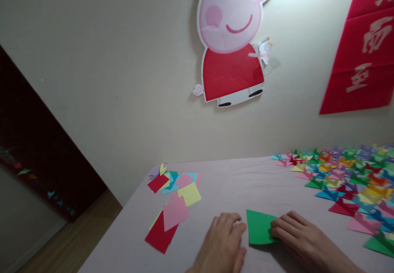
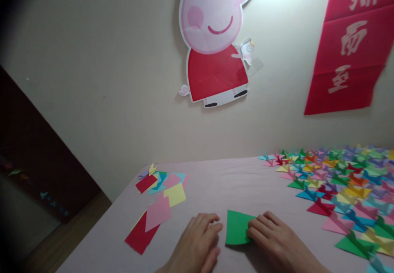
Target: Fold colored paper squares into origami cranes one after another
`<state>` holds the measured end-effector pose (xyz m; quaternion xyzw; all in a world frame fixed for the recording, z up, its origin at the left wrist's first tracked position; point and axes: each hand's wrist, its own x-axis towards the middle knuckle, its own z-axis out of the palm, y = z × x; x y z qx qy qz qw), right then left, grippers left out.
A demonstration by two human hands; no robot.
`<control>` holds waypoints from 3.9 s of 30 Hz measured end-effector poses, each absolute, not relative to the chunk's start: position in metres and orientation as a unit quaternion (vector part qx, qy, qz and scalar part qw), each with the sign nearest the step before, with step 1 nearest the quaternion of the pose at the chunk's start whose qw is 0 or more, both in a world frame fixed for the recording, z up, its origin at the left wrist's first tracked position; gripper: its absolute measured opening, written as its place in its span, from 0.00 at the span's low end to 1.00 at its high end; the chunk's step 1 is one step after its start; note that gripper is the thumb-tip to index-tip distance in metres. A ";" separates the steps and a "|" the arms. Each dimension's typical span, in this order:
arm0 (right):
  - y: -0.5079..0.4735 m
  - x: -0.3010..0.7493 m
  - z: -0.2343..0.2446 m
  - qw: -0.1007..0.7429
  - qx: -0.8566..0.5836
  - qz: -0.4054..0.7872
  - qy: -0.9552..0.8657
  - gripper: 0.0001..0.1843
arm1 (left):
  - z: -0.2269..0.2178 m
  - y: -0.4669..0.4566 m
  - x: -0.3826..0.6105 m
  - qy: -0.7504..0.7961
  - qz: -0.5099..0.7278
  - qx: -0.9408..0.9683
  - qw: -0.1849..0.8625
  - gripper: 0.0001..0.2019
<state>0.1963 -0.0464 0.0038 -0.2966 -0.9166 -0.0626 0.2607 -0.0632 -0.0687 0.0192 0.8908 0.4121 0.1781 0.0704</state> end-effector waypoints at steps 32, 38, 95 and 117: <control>-0.026 0.185 0.002 0.247 -0.555 0.293 -0.738 0.05 | -0.059 -0.080 -0.019 0.364 0.219 0.877 -0.226 0.15; -0.024 0.182 0.006 0.225 -0.567 0.279 -0.741 0.05 | -0.056 -0.074 -0.017 0.380 0.161 0.895 -0.172 0.28; -0.031 0.174 0.023 0.222 -0.535 0.244 -0.777 0.13 | -0.026 -0.073 -0.009 0.373 0.150 0.903 -0.153 0.25; -0.005 0.222 0.024 0.236 -0.555 0.330 -0.727 0.29 | -0.013 -0.070 -0.009 0.378 0.180 0.897 -0.139 0.24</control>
